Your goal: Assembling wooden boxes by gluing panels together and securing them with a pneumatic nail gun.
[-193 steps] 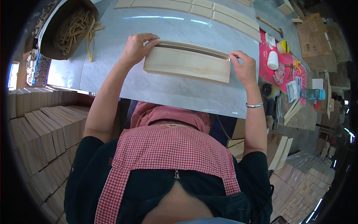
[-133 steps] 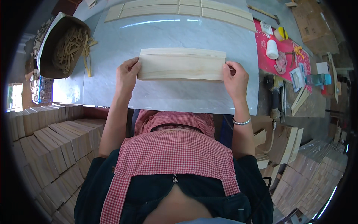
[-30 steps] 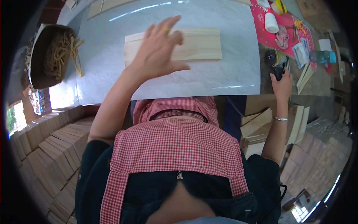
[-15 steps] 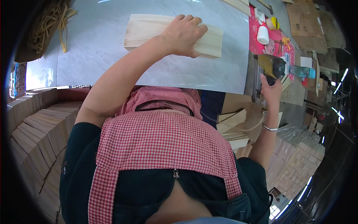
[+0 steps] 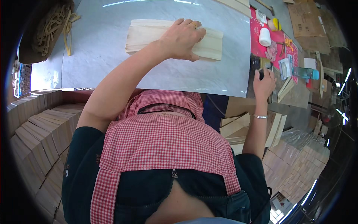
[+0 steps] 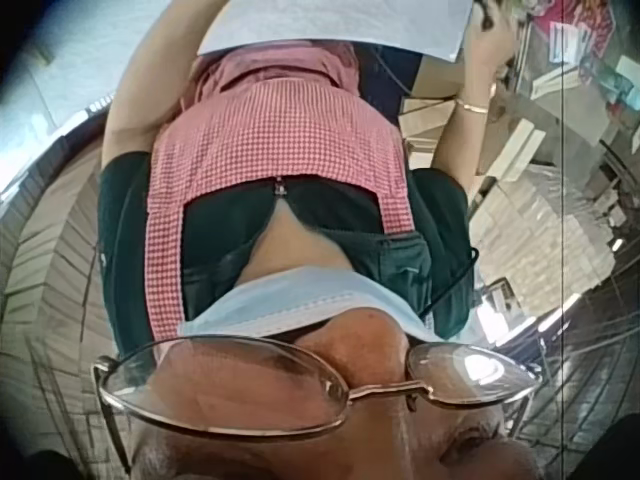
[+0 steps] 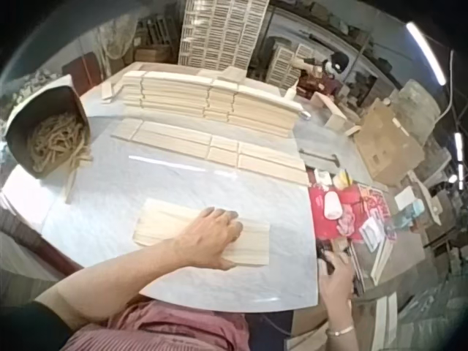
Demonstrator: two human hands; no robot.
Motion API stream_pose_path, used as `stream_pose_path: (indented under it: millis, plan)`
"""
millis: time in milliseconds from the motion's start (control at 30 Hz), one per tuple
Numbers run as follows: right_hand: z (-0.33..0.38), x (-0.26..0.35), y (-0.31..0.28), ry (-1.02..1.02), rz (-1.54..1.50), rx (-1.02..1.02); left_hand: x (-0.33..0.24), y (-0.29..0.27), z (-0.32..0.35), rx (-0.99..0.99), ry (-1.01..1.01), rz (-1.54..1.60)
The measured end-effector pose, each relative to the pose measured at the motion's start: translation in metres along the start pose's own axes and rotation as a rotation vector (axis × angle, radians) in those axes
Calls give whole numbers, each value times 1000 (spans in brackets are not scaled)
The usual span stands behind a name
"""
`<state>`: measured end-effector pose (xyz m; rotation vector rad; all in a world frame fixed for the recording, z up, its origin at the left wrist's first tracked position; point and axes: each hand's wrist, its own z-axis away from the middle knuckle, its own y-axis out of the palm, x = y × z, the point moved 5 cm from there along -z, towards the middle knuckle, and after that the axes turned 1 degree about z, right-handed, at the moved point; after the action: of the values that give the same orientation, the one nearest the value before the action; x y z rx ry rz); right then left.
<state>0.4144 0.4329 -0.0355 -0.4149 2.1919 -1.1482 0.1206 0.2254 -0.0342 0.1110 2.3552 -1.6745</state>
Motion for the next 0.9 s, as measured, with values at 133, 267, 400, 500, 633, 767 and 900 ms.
stream_pose_path:
  millis: [133,267,400,500,633,767,900]
  plan:
    - [-5,100,-80,-178,-961,57,0,-1,0,22,-7,4]
    - [-2,119,-79,-168,-976,18,-3,-5,-4,25,5,29]
    - [-2,131,-76,-229,-898,25,-2,-5,-6,153,-76,77]
    - [-3,133,-75,-217,-900,49,-2,-6,-4,138,-75,78]
    - [-3,134,-73,-178,-927,96,-1,-5,-4,120,-71,83]
    - [-3,135,-68,-109,-1006,168,-1,-4,-3,112,-70,86]
    - [-3,138,-74,-193,-1017,22,-1,-7,-5,166,-87,97]
